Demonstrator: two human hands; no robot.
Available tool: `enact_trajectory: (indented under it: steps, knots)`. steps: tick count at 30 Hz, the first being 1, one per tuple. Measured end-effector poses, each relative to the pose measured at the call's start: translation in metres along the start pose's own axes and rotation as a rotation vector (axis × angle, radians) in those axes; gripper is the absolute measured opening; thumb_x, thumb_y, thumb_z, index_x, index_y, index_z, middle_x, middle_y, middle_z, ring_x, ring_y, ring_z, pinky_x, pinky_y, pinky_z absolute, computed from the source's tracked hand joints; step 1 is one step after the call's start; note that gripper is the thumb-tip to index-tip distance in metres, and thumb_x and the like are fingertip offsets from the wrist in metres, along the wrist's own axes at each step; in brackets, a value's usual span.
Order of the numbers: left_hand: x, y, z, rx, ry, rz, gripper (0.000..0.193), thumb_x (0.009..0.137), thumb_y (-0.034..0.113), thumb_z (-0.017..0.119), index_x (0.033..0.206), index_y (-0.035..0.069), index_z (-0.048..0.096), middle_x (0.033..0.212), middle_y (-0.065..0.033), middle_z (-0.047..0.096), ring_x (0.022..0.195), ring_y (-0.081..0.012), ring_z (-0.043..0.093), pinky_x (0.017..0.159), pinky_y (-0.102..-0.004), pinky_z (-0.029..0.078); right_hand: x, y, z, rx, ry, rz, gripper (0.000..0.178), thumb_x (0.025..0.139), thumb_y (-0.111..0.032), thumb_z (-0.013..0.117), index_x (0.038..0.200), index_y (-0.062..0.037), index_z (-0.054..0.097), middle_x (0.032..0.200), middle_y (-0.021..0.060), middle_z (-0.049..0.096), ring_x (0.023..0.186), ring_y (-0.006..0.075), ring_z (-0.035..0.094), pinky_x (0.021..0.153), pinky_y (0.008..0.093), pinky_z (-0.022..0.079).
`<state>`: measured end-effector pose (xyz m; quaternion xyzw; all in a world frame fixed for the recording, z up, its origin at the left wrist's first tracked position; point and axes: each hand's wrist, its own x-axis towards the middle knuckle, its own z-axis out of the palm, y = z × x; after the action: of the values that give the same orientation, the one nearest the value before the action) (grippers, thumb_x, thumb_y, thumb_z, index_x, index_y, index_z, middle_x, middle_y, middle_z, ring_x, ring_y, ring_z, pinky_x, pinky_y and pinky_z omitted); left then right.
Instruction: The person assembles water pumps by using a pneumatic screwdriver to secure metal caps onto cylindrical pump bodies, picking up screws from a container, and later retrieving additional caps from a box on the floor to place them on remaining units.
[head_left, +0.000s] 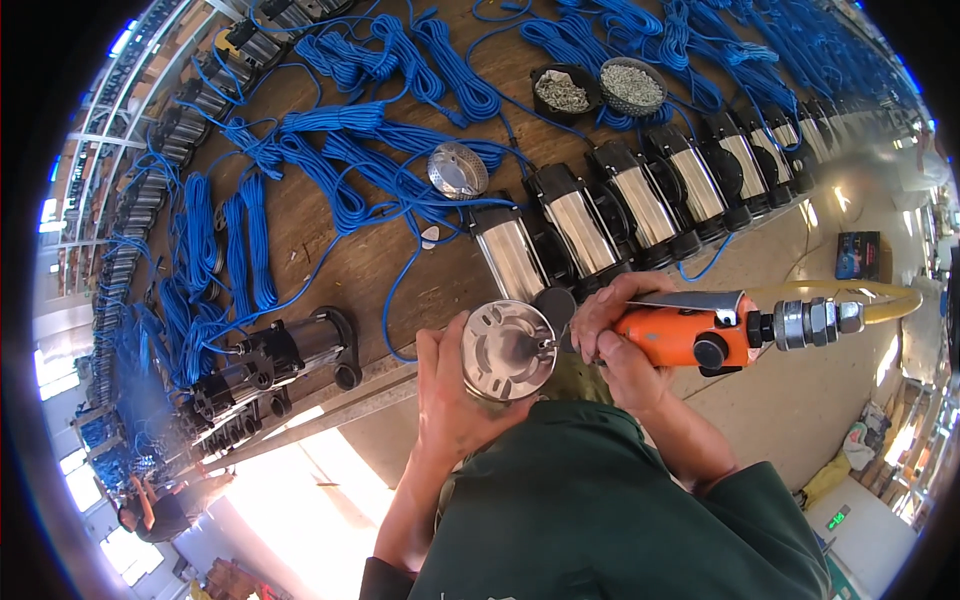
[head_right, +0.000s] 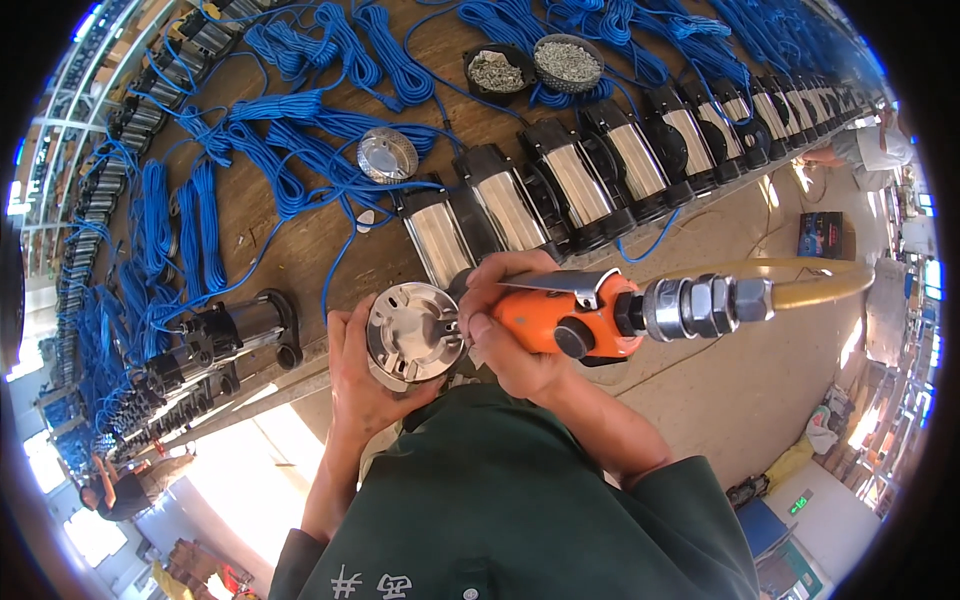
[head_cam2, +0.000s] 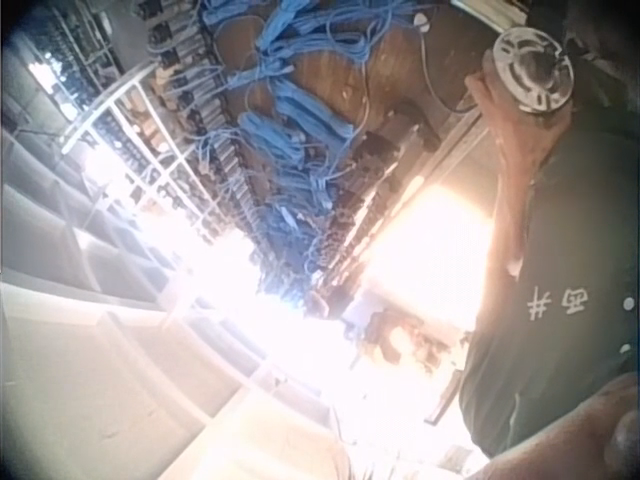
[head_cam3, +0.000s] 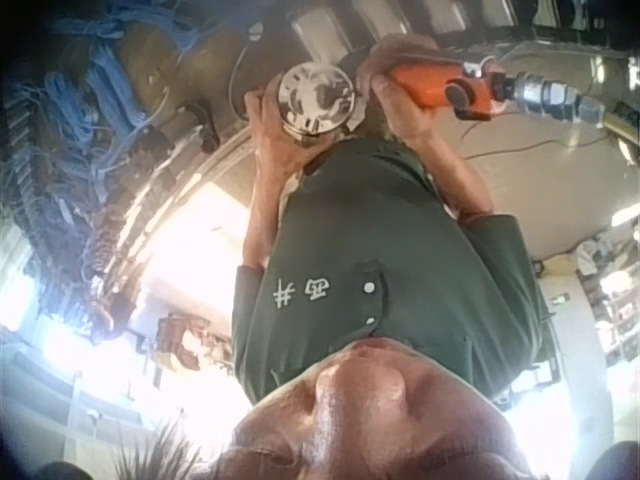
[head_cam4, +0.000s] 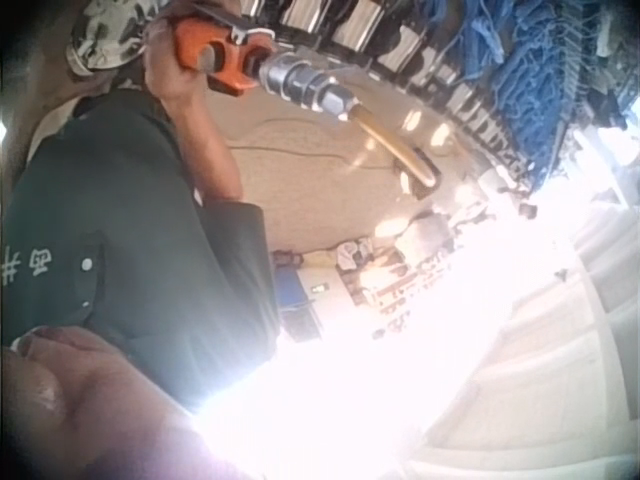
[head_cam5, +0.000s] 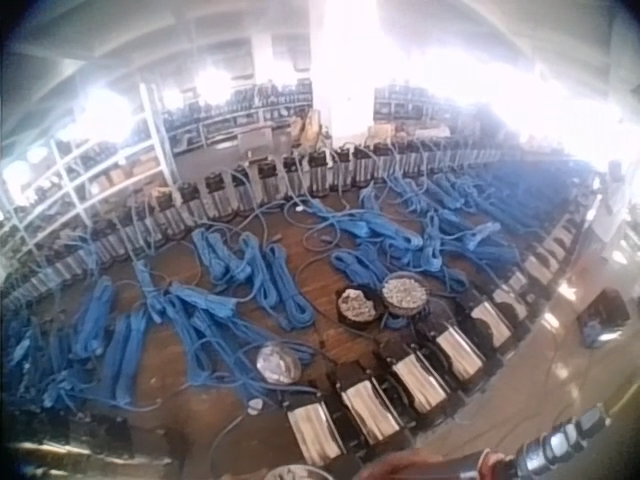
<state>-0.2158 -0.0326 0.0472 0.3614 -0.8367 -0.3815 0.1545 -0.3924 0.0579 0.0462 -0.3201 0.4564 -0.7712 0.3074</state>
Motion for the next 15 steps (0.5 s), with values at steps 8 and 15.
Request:
enact_trajectory:
  steps: [8,15]
  knots:
    - [0.0,0.0,-0.002,0.019,-0.036,0.01,0.098,0.049,0.016,0.09,0.133,0.0,0.043,0.11,-0.0178,0.046,0.098,-0.0379,0.054,0.082,-0.0445,0.049,-0.005,0.005,-0.004,0.13,0.026,-0.014,0.036,0.075,0.003,0.053,0.109,0.0031,0.041,0.077,0.0094,0.06,0.065,0.0129,0.057,0.075,0.03,0.05]
    - [0.001,-0.001,-0.004,0.011,-0.07,-0.01,0.097,0.05,0.019,0.089,0.133,0.0,0.044,0.108,-0.0157,0.045,0.099,-0.0351,0.052,0.085,-0.0419,0.047,0.004,-0.007,-0.01,-0.051,-0.144,0.045,0.023,0.069,0.0,0.06,0.091,0.0019,0.055,0.076,0.0084,0.063,0.062,0.0131,0.06,0.058,0.0286,0.051]
